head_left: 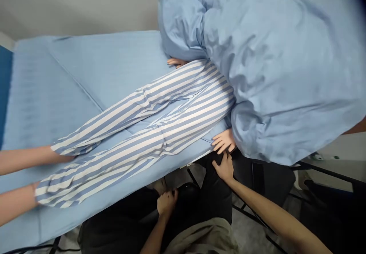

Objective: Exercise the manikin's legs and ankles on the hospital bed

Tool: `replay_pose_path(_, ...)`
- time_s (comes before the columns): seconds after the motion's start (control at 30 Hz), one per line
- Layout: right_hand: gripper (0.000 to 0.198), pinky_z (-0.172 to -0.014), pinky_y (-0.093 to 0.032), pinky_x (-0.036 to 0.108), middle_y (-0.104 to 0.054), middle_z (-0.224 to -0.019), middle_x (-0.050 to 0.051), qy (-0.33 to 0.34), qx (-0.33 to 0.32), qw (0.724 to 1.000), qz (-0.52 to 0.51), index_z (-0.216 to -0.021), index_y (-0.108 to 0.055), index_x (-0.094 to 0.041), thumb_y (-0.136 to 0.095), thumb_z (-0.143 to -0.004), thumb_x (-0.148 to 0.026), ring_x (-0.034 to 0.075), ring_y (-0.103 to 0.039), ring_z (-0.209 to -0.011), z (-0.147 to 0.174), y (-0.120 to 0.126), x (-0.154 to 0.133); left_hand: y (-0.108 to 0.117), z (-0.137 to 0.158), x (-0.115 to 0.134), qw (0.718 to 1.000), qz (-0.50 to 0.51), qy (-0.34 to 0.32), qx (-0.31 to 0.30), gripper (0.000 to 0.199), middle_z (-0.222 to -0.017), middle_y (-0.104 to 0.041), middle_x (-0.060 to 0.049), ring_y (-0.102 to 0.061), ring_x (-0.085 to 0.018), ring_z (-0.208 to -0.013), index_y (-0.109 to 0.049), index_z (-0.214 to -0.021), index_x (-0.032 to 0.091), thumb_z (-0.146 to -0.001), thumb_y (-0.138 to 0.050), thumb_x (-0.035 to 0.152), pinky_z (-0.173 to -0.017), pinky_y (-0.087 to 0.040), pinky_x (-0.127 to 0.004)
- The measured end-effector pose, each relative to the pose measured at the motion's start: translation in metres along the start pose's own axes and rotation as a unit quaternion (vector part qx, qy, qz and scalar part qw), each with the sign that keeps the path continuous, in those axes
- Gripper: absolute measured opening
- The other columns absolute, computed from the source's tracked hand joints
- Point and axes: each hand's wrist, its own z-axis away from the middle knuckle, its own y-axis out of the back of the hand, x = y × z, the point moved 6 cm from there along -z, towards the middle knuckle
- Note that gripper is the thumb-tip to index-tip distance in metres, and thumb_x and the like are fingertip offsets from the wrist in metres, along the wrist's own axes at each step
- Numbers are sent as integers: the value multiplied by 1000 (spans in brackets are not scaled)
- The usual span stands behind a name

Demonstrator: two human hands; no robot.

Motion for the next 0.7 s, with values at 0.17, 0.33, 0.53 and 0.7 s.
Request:
replay_pose_path(0.17,79,-103,-42,45,-41,-145,25,25,7,1000,-11,-151,-38,-9,-59,-84,-45,38,-52,-123,15,4,-8,11,7,-1,997,3,53,51,68,-108,-70,-25,-70,-35,-106,-71,-119,17,-100,-12,47,-83,-47,-48)
replay_pose_path(0.33,78,-101,-43,45,-41,-146,25,16,-4,1000,-24,-153,-38,-9,-58,-86,-44,39,-51,-124,16,11,-9,17,9,4,998,-30,48,27,71,-115,-70,-25,-69,-34,-112,-70,-122,19,-99,-9,47,-85,-49,-47)
replay_pose_path(0.53,79,-99,-45,46,-43,-141,28,22,27,999,-25,-152,-39,-6,-57,-86,-45,40,-56,-119,11,4,15,18,10,0,997,2,66,48,68,-117,-70,-24,-66,-32,-117,-73,-114,22,-97,-14,50,-91,-49,-45)
replay_pose_path(0.7,78,-92,-50,47,-45,-139,29,39,33,999,0,-153,-38,-6,-52,-88,-48,40,-59,-115,6,-2,24,17,9,-9,990,85,80,74,47,-113,-72,-17,-66,-32,-117,-69,-96,27,-95,-26,47,-95,-48,-45)
